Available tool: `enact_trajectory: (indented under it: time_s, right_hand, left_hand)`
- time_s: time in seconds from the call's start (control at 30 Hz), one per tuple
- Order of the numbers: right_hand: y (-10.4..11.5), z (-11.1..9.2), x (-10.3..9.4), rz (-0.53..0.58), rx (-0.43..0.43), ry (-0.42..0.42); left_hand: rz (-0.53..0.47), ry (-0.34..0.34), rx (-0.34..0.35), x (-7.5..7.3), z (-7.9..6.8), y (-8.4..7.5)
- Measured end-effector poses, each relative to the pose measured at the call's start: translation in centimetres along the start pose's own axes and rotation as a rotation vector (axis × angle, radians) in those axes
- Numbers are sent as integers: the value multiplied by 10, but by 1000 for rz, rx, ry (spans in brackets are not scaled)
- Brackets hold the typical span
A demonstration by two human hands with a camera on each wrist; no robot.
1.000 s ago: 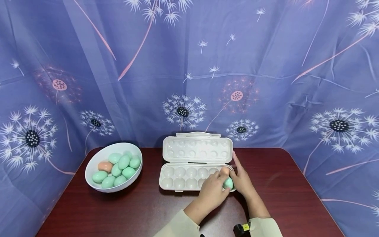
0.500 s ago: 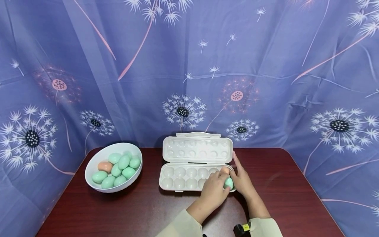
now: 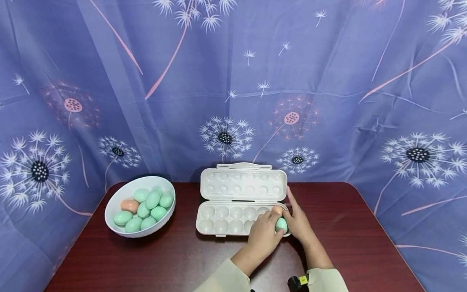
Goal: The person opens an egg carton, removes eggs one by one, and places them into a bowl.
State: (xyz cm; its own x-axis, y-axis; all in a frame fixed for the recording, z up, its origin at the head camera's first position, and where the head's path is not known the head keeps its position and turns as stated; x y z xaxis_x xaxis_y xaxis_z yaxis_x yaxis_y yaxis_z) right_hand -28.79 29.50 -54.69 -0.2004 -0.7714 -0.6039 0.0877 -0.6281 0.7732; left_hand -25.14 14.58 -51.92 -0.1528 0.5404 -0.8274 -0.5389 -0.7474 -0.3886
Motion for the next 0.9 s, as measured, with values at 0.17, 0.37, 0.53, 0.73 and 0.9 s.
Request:
enact_trajectory:
  time_s: [0.17,0.37,0.53,0.73,0.9]
  right_hand:
    - [1,0,0,4,-4,-1]
    - [0,0,2,8,2,11]
    - [0,1,2,10,3,9]
    - [1,0,2,10,2,12]
    - [1,0,1,9,-3,8]
  left_hand:
    - [-26,-19,-10,0,-1,1]
    - [-59,-32,-17,-1,-2,2]
    - [-77,-49,-19,-2,-2,3]
    - [-91,-52,-21,-1,-2,5]
    - [-89,-58,-15,-1,-2,4]
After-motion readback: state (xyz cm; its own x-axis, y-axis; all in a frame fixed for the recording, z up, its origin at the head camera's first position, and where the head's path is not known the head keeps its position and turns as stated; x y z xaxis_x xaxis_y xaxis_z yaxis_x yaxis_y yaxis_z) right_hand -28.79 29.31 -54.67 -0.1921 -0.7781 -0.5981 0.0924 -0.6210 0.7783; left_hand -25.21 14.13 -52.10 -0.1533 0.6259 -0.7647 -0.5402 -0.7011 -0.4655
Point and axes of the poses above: each hand's wrist, its own z-axis towards the middle knuckle, its own x-axis out of the palm, y = z × x, the point moved 4 cm from there along z, towards the middle knuckle, and after that the axes turned 2 degrees about -y, right-handed, at the moved point
